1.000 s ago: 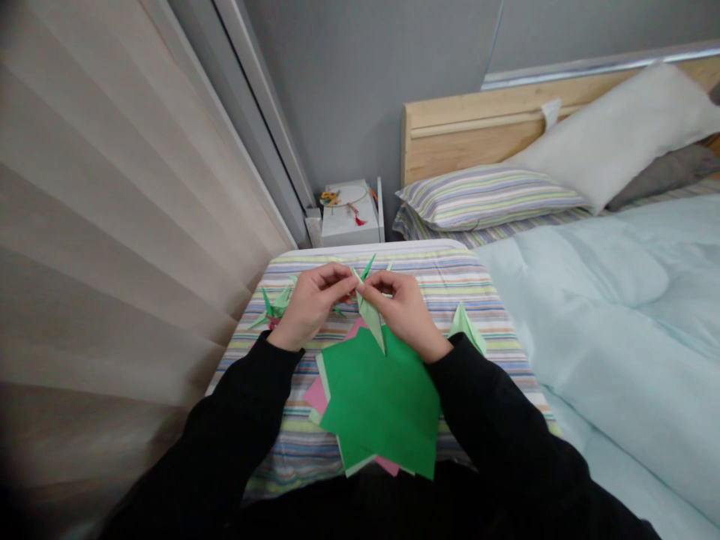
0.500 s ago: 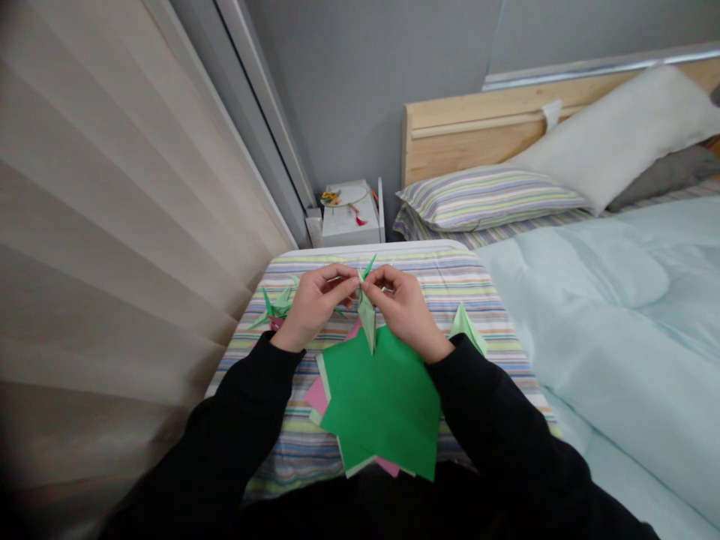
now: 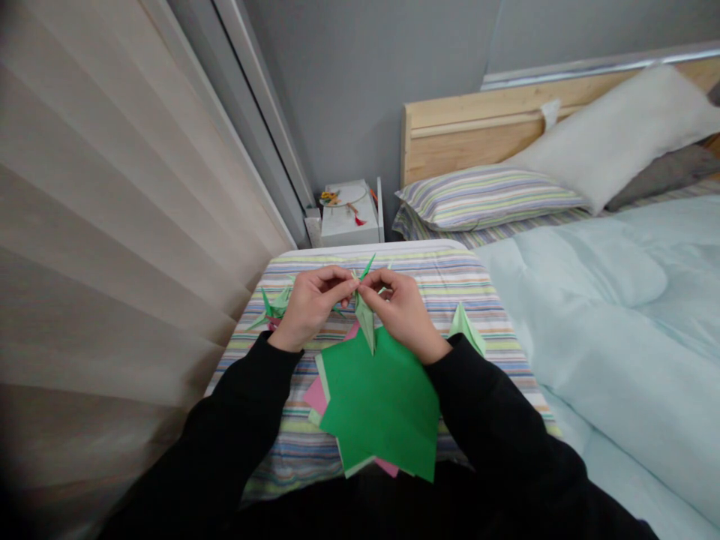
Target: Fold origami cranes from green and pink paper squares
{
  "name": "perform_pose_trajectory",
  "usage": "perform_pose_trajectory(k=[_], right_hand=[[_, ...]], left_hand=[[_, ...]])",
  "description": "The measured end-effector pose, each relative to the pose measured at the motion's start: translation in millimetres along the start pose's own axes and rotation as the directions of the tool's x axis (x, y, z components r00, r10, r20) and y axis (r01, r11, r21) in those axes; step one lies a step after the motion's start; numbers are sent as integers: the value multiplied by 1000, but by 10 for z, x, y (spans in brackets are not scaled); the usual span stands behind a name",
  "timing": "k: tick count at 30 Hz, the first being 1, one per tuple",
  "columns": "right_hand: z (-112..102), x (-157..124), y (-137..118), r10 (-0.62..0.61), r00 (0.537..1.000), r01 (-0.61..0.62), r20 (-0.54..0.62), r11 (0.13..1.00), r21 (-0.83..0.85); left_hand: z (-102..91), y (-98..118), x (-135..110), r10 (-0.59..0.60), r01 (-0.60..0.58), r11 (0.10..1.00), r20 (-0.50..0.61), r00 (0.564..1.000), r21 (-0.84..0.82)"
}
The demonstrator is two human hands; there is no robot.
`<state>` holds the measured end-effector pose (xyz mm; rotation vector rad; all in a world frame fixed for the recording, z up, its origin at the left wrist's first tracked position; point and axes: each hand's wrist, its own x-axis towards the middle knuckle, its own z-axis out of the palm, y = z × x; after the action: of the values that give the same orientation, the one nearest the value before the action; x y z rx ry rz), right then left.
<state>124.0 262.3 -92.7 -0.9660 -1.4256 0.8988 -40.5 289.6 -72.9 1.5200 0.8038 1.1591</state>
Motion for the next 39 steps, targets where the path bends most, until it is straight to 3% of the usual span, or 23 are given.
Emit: perform_pose_trajectory(k=[9, 17, 25, 39], right_hand=[[6, -1, -10, 5, 1000, -5, 29, 1000, 28], [7, -7, 0, 6, 1000, -5, 17, 1000, -27], [0, -6, 17, -13, 999, 14, 38, 1000, -25], [36, 7, 2, 27, 994, -23, 104, 999, -35]], left_hand=[[26, -21, 5, -43, 39, 998, -66, 997, -51], [26, -32, -4, -35, 34, 999, -43, 998, -19], [30, 9, -10, 41, -38, 998, -66, 997, 42], [-41, -157, 70, 61, -88, 994, -348, 936, -62]])
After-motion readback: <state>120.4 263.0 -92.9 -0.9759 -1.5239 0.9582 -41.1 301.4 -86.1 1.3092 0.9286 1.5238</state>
